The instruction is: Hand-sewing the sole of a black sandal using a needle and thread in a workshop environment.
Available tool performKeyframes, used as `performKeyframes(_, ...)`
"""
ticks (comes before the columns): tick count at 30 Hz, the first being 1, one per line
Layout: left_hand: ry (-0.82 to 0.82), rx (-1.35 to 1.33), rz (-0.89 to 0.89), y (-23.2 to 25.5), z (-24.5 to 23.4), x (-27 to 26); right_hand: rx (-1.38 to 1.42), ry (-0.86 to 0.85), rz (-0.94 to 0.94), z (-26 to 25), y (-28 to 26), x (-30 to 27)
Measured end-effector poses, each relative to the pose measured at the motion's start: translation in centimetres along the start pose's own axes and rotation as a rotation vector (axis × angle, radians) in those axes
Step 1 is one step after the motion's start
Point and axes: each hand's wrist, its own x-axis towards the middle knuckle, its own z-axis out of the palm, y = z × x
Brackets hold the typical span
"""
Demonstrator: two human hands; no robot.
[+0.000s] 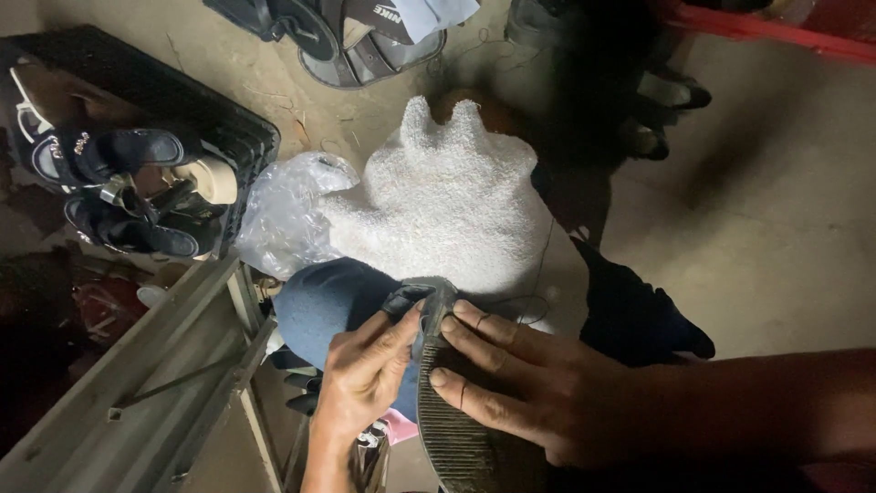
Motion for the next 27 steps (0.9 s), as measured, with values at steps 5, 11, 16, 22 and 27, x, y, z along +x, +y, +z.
performKeyframes(5,-0.037,-0.21,-0.156,1.0,-0.6,0.9,-0.074,0.042,-0.038,-0.1,0.2,0.2)
performKeyframes(11,0.042,-0.163,-0.077,-0.1,0.9,0.1,-0.085,0.023,-0.009,-0.1,0.4,-0.2)
performKeyframes(16,0.056,-0.225,-0.131,1.4,0.9,1.1,-0.151,0.029,-0.033,-0.1,0.3,-0.2)
performKeyframes(22,0.087,-0.21,-0.192,2.4,1.5,1.8,-0.165,0.004,-0.064,0.4,0.6,-1.0)
performKeyframes(27,0.172,-0.364,-0.148,1.7,2.7,1.2,-0.267,0.008,-0.1,0.8,0.0,-1.3)
